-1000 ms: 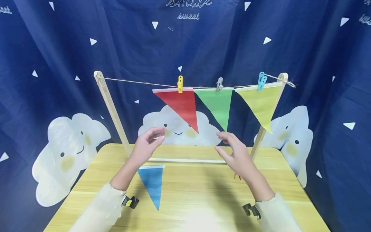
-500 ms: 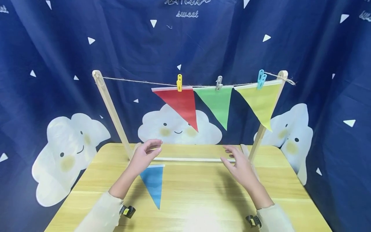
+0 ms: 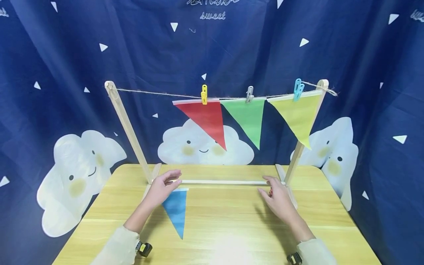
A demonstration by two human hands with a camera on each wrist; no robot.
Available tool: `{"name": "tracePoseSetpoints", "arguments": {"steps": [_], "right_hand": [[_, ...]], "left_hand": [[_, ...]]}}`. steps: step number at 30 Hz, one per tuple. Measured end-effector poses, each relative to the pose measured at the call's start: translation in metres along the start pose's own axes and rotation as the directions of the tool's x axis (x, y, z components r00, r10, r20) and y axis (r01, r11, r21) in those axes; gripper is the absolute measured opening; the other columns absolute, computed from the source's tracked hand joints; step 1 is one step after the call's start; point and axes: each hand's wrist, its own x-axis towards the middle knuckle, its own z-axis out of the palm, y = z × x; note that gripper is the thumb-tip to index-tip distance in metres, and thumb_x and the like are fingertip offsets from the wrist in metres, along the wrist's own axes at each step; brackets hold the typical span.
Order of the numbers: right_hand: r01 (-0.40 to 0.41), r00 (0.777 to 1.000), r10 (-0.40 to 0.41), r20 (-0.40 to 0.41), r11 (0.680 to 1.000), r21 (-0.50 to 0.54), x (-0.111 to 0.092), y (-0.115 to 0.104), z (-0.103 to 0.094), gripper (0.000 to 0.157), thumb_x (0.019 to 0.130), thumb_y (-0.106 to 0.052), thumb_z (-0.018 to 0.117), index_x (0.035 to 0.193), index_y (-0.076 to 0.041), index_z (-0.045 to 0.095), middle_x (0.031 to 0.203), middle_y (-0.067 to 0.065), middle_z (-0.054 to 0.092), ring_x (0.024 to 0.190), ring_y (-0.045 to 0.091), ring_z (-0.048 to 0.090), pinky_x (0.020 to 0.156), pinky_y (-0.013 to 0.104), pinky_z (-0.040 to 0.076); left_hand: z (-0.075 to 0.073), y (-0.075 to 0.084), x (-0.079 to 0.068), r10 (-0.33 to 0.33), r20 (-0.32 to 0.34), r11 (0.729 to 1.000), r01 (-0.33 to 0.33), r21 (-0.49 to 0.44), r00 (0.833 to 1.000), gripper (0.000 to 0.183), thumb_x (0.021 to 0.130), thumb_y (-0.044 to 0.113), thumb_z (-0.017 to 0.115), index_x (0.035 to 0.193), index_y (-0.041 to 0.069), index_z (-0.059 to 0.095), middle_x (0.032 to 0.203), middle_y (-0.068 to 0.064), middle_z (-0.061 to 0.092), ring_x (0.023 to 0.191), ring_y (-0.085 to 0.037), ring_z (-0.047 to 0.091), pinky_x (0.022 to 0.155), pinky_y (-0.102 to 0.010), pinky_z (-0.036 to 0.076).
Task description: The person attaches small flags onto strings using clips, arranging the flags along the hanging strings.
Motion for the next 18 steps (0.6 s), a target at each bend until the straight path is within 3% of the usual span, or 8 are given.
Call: {"name": "tracePoseSetpoints", "arguments": {"steps": [6,18], "right_hand": [[-0.061,0.998,0.061,0.008,0.998,-0.016,-0.006,0.01,0.003,0.051,0.089,-0.01,0.08,0.131,0.008,0.058,0.118,0.029,0.064,0.106,0.044,0.062,0.089,0.059,0.049],[-0.207,0.965,0.216,0.147,0.976,-0.071,-0.021,0.027,0.007,0.065,0.09,-0.02,0.081,0.133,0.018,0.051,0.124,0.039,0.057,0.115,0.05,0.055,0.098,0.063,0.047]], "left_hand": [[-0.002,-0.022,-0.004,-0.02,-0.028,0.998,0.021,0.052,0.999,0.039,0.096,0.018,0.074,0.132,0.004,0.066,0.132,-0.016,0.069,0.126,-0.036,0.063,0.106,-0.056,0.049],[-0.006,-0.056,-0.008,-0.098,-0.096,0.981,0.113,0.157,0.99,0.038,0.096,0.015,0.073,0.13,-0.002,0.066,0.128,-0.02,0.07,0.125,-0.039,0.062,0.103,-0.055,0.052]]}}
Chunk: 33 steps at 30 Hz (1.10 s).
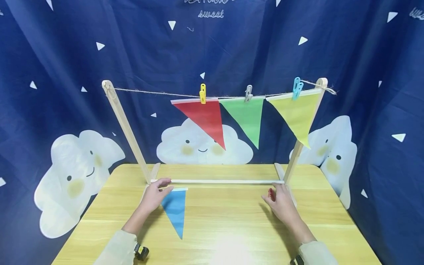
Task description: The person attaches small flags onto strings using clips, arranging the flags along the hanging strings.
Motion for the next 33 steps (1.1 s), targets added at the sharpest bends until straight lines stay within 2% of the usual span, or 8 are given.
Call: {"name": "tracePoseSetpoints", "arguments": {"steps": [7,10,13,21,26,33], "right_hand": [[-0.056,0.996,0.059,0.062,0.997,-0.054,-0.002,0.006,0.006,0.066,0.092,-0.025,0.079,0.129,0.021,0.05,0.121,0.038,0.056,0.117,0.05,0.052,0.099,0.062,0.047],[-0.085,0.993,0.09,0.077,0.994,-0.07,-0.002,0.006,0.006,0.063,0.091,-0.026,0.079,0.125,0.021,0.052,0.115,0.036,0.058,0.109,0.048,0.056,0.093,0.06,0.049],[-0.102,0.991,0.109,0.083,0.991,-0.082,0.0,0.006,0.006,0.054,0.09,-0.026,0.08,0.114,0.016,0.056,0.1,0.027,0.059,0.096,0.04,0.056,0.084,0.054,0.05],[-0.128,0.984,0.14,0.109,0.986,-0.107,0.004,0.007,0.008,0.04,0.09,-0.028,0.079,0.092,0.007,0.058,0.083,0.016,0.055,0.082,0.033,0.053,0.076,0.049,0.049],[-0.121,0.983,0.138,0.118,0.983,-0.139,0.005,0.008,0.01,0.04,0.091,-0.028,0.078,0.078,-0.003,0.05,0.075,0.01,0.046,0.075,0.027,0.046,0.066,0.039,0.041],[-0.103,0.989,0.118,0.09,0.981,-0.162,0.005,0.009,0.011,0.04,0.089,-0.024,0.08,0.076,-0.003,0.048,0.077,0.014,0.047,0.074,0.028,0.047,0.063,0.039,0.042]], "left_hand": [[-0.001,-0.014,-0.001,-0.049,-0.039,0.993,0.052,0.104,0.998,0.04,0.096,0.02,0.073,0.13,-0.001,0.067,0.13,-0.021,0.069,0.126,-0.041,0.062,0.105,-0.056,0.05],[-0.002,-0.018,-0.001,-0.053,-0.065,0.989,0.062,0.131,0.996,0.039,0.096,0.019,0.073,0.129,-0.001,0.067,0.127,-0.022,0.07,0.124,-0.042,0.063,0.104,-0.056,0.051],[-0.002,-0.021,0.0,-0.056,-0.087,0.985,0.069,0.156,0.995,0.039,0.095,0.019,0.074,0.127,-0.002,0.068,0.125,-0.022,0.071,0.122,-0.042,0.064,0.103,-0.056,0.051],[0.0,-0.024,0.002,-0.089,-0.103,0.965,0.111,0.236,0.991,0.043,0.095,0.017,0.075,0.13,-0.006,0.066,0.127,-0.025,0.069,0.123,-0.042,0.063,0.104,-0.055,0.051],[0.002,-0.026,0.004,-0.074,-0.127,0.942,0.111,0.317,0.989,0.041,0.093,0.016,0.076,0.125,-0.008,0.068,0.123,-0.026,0.07,0.118,-0.043,0.065,0.102,-0.055,0.051],[0.004,-0.03,0.003,-0.034,-0.124,0.915,0.08,0.395,0.992,0.042,0.09,0.014,0.079,0.123,-0.01,0.068,0.118,-0.027,0.071,0.111,-0.043,0.067,0.096,-0.055,0.054]]}}
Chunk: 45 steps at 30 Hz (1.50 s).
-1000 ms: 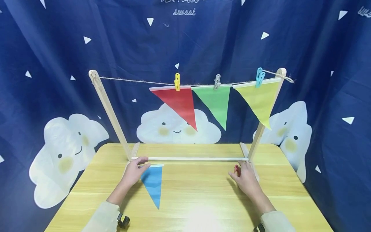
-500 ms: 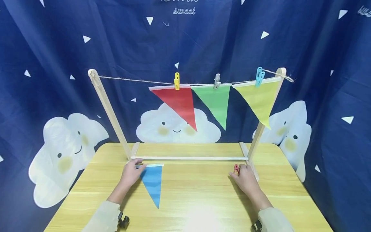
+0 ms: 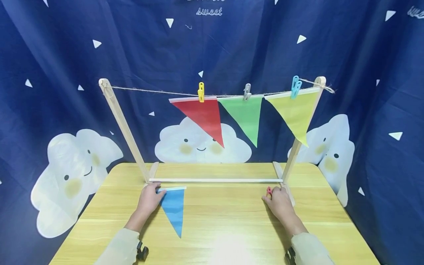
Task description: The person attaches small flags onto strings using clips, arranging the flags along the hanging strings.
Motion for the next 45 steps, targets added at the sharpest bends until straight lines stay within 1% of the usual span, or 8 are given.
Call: {"name": "tracePoseSetpoints", "arguments": {"steps": [5,9,18,25,32,35,41,45], "right_hand": [[0.018,0.999,-0.018,-0.042,1.0,0.003,-0.0006,0.0016,0.0018,0.032,0.087,-0.017,0.079,0.078,-0.002,0.052,0.079,0.014,0.05,0.077,0.03,0.05,0.066,0.042,0.047],[0.017,0.998,-0.017,-0.053,1.0,0.012,-0.0021,0.0025,0.0027,0.023,0.087,-0.013,0.076,0.086,0.002,0.059,0.084,0.017,0.055,0.082,0.032,0.054,0.071,0.047,0.051],[0.018,0.999,-0.018,-0.037,1.0,0.014,-0.0041,0.0027,0.0012,0.023,0.088,-0.013,0.076,0.091,0.005,0.06,0.087,0.019,0.056,0.083,0.032,0.054,0.073,0.049,0.052],[0.023,0.999,-0.022,-0.041,0.999,0.022,-0.0045,0.0035,0.0015,0.026,0.087,-0.012,0.077,0.092,0.006,0.06,0.089,0.02,0.056,0.084,0.033,0.055,0.074,0.05,0.052],[0.011,0.999,-0.01,-0.033,1.0,0.02,-0.0042,0.0035,0.0008,0.026,0.087,-0.013,0.077,0.093,0.006,0.06,0.089,0.021,0.055,0.083,0.032,0.055,0.074,0.05,0.052],[0.012,0.999,-0.011,-0.031,1.0,0.021,-0.0034,0.0037,0.0003,0.026,0.088,-0.013,0.077,0.093,0.006,0.059,0.09,0.021,0.054,0.082,0.032,0.054,0.073,0.05,0.052],[0.018,0.999,-0.018,-0.033,1.0,0.026,-0.0048,0.0055,0.0008,0.028,0.086,-0.012,0.079,0.091,0.006,0.058,0.086,0.019,0.053,0.079,0.03,0.053,0.069,0.046,0.051],[0.03,0.999,-0.029,-0.035,0.999,0.034,-0.0044,0.0059,0.0007,0.029,0.085,-0.012,0.08,0.092,0.006,0.058,0.086,0.017,0.053,0.078,0.028,0.053,0.068,0.043,0.049]], "left_hand": [[-0.0001,-0.0006,-0.0006,0.02,0.006,0.999,-0.02,0.038,1.0,0.04,0.089,0.01,0.08,0.12,-0.012,0.068,0.118,-0.028,0.069,0.113,-0.045,0.065,0.097,-0.055,0.053],[0.0012,-0.002,-0.0005,0.032,0.007,0.998,-0.032,0.06,0.999,0.038,0.088,0.009,0.08,0.118,-0.012,0.069,0.121,-0.029,0.068,0.117,-0.046,0.062,0.102,-0.056,0.05],[0.0049,-0.0064,-0.0003,0.054,0.009,0.996,-0.054,0.067,0.999,0.033,0.086,0.005,0.081,0.115,-0.008,0.071,0.117,-0.025,0.071,0.113,-0.043,0.063,0.101,-0.054,0.051],[0.0047,-0.007,0.0014,0.084,-0.039,0.993,-0.081,0.089,0.996,0.03,0.081,0.006,0.086,0.108,-0.002,0.075,0.107,-0.018,0.075,0.103,-0.04,0.061,0.093,-0.053,0.049],[0.0051,-0.0069,0.0021,0.069,-0.037,0.991,-0.064,0.119,0.997,0.031,0.08,0.012,0.089,0.107,0.006,0.076,0.105,-0.012,0.076,0.102,-0.036,0.06,0.088,-0.052,0.046],[0.0045,-0.0063,0.0016,0.066,-0.032,0.991,-0.062,0.117,0.997,0.024,0.081,0.013,0.088,0.102,0.009,0.077,0.102,-0.009,0.077,0.1,-0.033,0.06,0.084,-0.051,0.043],[0.0037,-0.0068,0.0002,0.124,-0.031,0.985,-0.12,0.122,0.992,0.011,0.081,0.011,0.087,0.083,0.015,0.077,0.088,-0.001,0.076,0.086,-0.027,0.059,0.076,-0.046,0.044],[0.0038,-0.0084,0.0,0.168,-0.039,0.985,-0.166,0.049,0.985,0.01,0.082,0.006,0.085,0.082,0.012,0.077,0.088,-0.003,0.076,0.086,-0.027,0.064,0.08,-0.048,0.05]]}}
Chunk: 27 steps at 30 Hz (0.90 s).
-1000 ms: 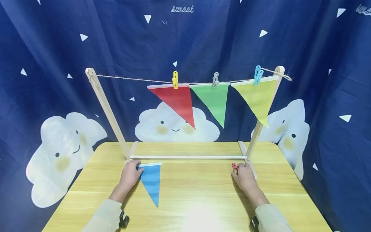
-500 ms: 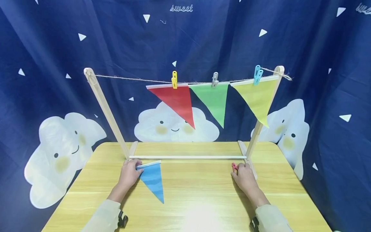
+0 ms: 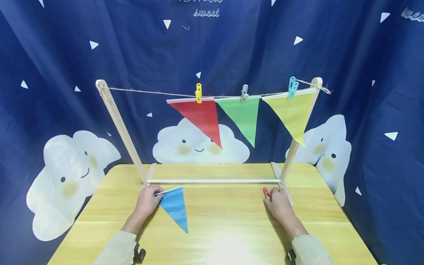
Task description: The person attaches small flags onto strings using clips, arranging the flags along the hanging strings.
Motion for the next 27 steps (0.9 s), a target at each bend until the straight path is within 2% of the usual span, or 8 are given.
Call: {"name": "tracePoseSetpoints", "arguments": {"steps": [7,12,19,27], "right_hand": [[0.012,1.0,-0.012,-0.011,1.0,0.004,-0.001,0.003,0.001,0.029,0.083,-0.01,0.08,0.094,0.006,0.059,0.087,0.017,0.056,0.08,0.028,0.054,0.069,0.043,0.049],[0.032,0.999,-0.032,-0.023,0.999,0.012,0.0,0.004,0.001,0.026,0.083,-0.01,0.081,0.092,0.004,0.06,0.084,0.013,0.055,0.078,0.025,0.052,0.066,0.038,0.047],[0.06,0.998,-0.06,-0.028,0.998,0.017,0.004,-0.003,-0.003,0.02,0.083,-0.01,0.078,0.089,0.001,0.062,0.084,0.011,0.058,0.08,0.024,0.053,0.069,0.039,0.048],[0.097,0.995,-0.096,-0.031,0.995,0.032,0.008,-0.018,-0.008,0.013,0.084,-0.005,0.072,0.092,0.0,0.063,0.083,0.008,0.06,0.079,0.024,0.054,0.069,0.038,0.046]], "left_hand": [[-0.004,0.005,0.0,-0.013,0.018,0.981,0.016,-0.191,1.0,0.009,0.085,-0.001,0.081,0.09,0.007,0.079,0.094,-0.009,0.074,0.093,-0.03,0.071,0.087,-0.049,0.057],[-0.007,0.011,0.001,-0.008,0.024,0.967,0.014,-0.253,1.0,0.011,0.083,0.0,0.082,0.088,0.009,0.077,0.092,-0.007,0.075,0.092,-0.027,0.07,0.085,-0.046,0.056],[-0.011,0.015,0.001,-0.055,0.043,0.938,0.067,-0.34,0.998,0.01,0.084,0.004,0.083,0.088,0.009,0.075,0.09,-0.006,0.075,0.09,-0.022,0.068,0.085,-0.039,0.055],[-0.018,0.019,0.001,-0.081,0.066,0.899,0.101,-0.427,0.995,0.01,0.086,0.005,0.082,0.095,0.008,0.079,0.093,-0.009,0.076,0.079,-0.013,0.067,0.068,-0.022,0.054]]}}
